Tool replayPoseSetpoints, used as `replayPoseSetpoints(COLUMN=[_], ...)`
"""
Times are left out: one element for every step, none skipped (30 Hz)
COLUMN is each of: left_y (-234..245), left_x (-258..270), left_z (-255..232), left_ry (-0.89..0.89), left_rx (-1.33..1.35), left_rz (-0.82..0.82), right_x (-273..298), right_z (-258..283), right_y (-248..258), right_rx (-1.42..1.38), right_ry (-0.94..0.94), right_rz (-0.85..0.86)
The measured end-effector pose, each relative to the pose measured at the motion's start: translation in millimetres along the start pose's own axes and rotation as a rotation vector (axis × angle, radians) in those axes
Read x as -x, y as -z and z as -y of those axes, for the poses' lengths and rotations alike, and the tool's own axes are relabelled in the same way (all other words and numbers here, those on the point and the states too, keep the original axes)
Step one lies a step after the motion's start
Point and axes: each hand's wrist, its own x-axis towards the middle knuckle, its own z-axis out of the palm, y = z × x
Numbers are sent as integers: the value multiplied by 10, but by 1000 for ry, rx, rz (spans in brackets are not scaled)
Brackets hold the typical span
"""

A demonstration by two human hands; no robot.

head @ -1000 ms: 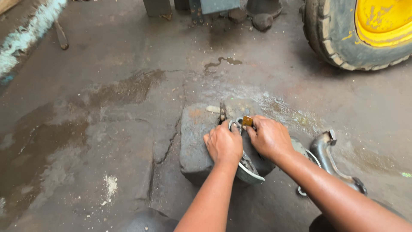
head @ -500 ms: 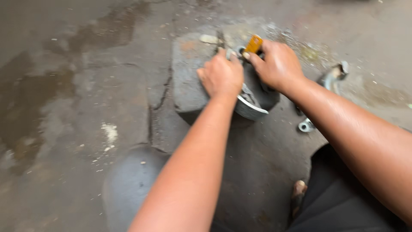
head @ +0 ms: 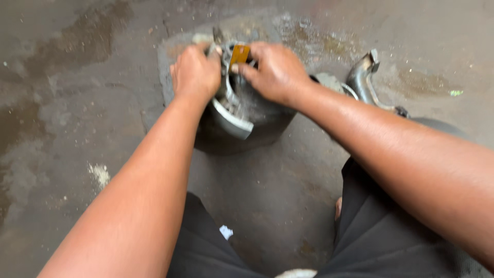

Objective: The person scrubs a curved metal part with a yellow abrasive block on a stone surface. They repeatedly rub the part's edges and surfaces, occasionally repositioning it to access different areas.

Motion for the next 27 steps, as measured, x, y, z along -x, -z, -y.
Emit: replayPoseSetpoints(left_y=[22, 10, -14, -52, -102, -152, -181, -194, -200, -197, -194, -148, -86, -67, -55, -56, -47, -16, -19, -32, -34, -35, -35, -30, -44, -51, -49], left_x=[2, 50, 102, 169, 238, 302, 360, 405, 424, 413, 394, 352, 292, 236, 176, 126, 66, -4, -16, -6, -5, 4, 8, -17, -42, -51, -60], left_z=[-23, -38, -48, -47, -49, -51, -41, -32, -41, -67, -99, -85, -48, -35, -25, -25, -30, -37, -55, -75, -89, -89, -82, -74, -87, -84, -72], left_ry=[18, 42, 66, 57, 48, 39, 56, 71, 86, 106, 126, 143, 125, 102, 80, 68, 57, 38, 66, 93, 120, 130, 140, 149, 158, 171, 183], left_rx=[26, 52, 78, 112, 147, 184, 185, 187, 190, 184, 178, 164, 154, 152, 150, 125, 101, 75, 89, 96, 104, 112, 121, 132, 137, 130, 124], left_rz=[-21, -38, -55, -137, -219, -300, -303, -306, -308, -296, -283, -275, -275, -262, -249, -211, -174, -148, -140, -136, -131, -136, -140, -154, -155, -156, -157], right_x=[-24, -18, -17, -23, -30, -29, -53, -100, -135, -150, -142, -160, -183, -160, -153, -149, -159, -217, -213, -169, -157, -164, -178, -222, -247, -248, -247], right_z=[9, 27, 44, 62, 82, 92, 98, 100, 105, 108, 86, 73, 59, 17, -27, -63, -77, -74, -65, -34, -2, 21, 44, 65, 73, 95, 128], right_y=[10, 1, -5, -9, -9, 2, 21, 48, 63, 68, 83, 71, 31, -9, -50, -82, -113, -120, -109, -109, -98, -72, -45, -21, 20, 38, 28], right_rx=[1, -1, -3, -23, -43, -60, -144, -227, -309, -228, -147, -75, -31, 22, 74, 27, -20, -68, -113, -165, -216, -313, -411, -509, -427, -356, -284], right_ry=[25, 48, 71, 74, 77, 79, 0, -80, -161, -202, -243, -281, -120, 29, 177, 154, 130, 114, 49, -15, -79, -62, -45, -19, -78, -138, -198], right_rz=[-21, -34, -46, -51, -56, -58, -61, -64, -66, -33, -1, 26, 32, 40, 49, 10, -30, -80, -69, -62, -53, -82, -110, -140, -101, -61, -21])
